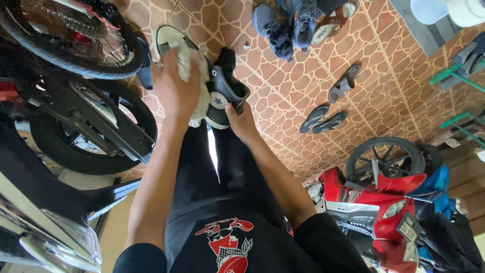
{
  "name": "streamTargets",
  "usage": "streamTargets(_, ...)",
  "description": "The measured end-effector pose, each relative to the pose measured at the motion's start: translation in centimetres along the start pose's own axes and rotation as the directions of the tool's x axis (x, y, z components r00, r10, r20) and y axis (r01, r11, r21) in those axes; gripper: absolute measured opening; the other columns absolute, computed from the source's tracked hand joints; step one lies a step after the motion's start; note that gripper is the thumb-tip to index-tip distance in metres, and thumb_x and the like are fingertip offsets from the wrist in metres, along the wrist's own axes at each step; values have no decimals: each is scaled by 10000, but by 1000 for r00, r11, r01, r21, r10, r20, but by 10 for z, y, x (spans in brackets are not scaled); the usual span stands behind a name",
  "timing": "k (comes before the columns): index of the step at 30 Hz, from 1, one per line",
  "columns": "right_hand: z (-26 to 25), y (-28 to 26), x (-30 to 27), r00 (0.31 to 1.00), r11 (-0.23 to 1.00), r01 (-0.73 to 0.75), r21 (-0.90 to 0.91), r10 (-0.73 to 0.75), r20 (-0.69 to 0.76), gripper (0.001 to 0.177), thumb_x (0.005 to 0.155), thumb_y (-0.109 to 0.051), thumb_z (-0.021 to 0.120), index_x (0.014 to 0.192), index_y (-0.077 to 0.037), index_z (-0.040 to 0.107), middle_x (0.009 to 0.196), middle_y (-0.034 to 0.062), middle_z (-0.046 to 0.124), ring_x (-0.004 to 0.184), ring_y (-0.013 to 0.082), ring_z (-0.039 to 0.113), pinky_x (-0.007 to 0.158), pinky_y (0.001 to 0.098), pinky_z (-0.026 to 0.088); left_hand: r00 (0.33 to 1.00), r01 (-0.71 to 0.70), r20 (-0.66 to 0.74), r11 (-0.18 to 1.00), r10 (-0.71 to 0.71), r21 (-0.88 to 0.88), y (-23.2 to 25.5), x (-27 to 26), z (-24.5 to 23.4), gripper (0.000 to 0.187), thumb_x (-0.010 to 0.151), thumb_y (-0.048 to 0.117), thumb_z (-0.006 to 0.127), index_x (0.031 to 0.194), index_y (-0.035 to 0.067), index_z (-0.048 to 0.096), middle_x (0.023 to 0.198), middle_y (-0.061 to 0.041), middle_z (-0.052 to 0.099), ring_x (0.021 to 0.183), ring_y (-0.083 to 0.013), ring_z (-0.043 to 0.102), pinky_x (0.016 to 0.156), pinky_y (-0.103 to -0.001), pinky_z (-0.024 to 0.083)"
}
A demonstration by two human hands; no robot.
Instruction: Cleaning a black high-top sneaker with a white cloth.
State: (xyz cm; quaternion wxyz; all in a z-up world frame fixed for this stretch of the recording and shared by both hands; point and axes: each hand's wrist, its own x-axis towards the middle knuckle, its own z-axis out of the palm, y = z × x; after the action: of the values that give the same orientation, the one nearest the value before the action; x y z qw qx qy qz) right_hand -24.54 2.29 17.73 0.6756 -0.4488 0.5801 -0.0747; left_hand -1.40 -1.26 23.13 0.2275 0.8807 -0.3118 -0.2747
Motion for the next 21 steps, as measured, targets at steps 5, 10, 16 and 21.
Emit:
streamTargets(5,-16,43,7,980,903,-169,395,195,-26,497,1075,-405,507,1318,23,579,1184,103,692,1059,182,646,926,347,539,945,-255,166,952,283,-170,41,-67,-9,458,843,211,800,1229,28,636,1125,-182,669,1074,-427,604,945,-513,498)
streamTargets(10,-25,18,0,981,784,-189,591,180,74,490,1071,-389,497,1303,34,581,1189,119,702,1045,216,682,906,379,570,861,-477,116,865,496,-156,56,-87,-18,504,802,252,889,1223,57,692,1048,-158,658,1008,-388,608,907,-485,509)
streamTargets(16,-13,-40,-56,982,988,-48,146,73,-173,535,1101,-428,502,1335,46,581,1183,146,673,1030,202,619,895,352,515,959,-283,-46,952,279,-116,59,-50,-57,443,924,210,859,1270,15,663,1126,-177,667,1086,-391,607,961,-495,505)
streamTargets(21,-33,-79,-71,980,974,93,208,-53,-193,593,1074,-487,477,1335,32,591,1232,123,695,1111,192,642,983,342,514,970,-241,-86,936,226,-257,81,-90,-43,406,893,213,812,1193,14,622,1100,-223,660,1049,-439,630,939,-498,508)
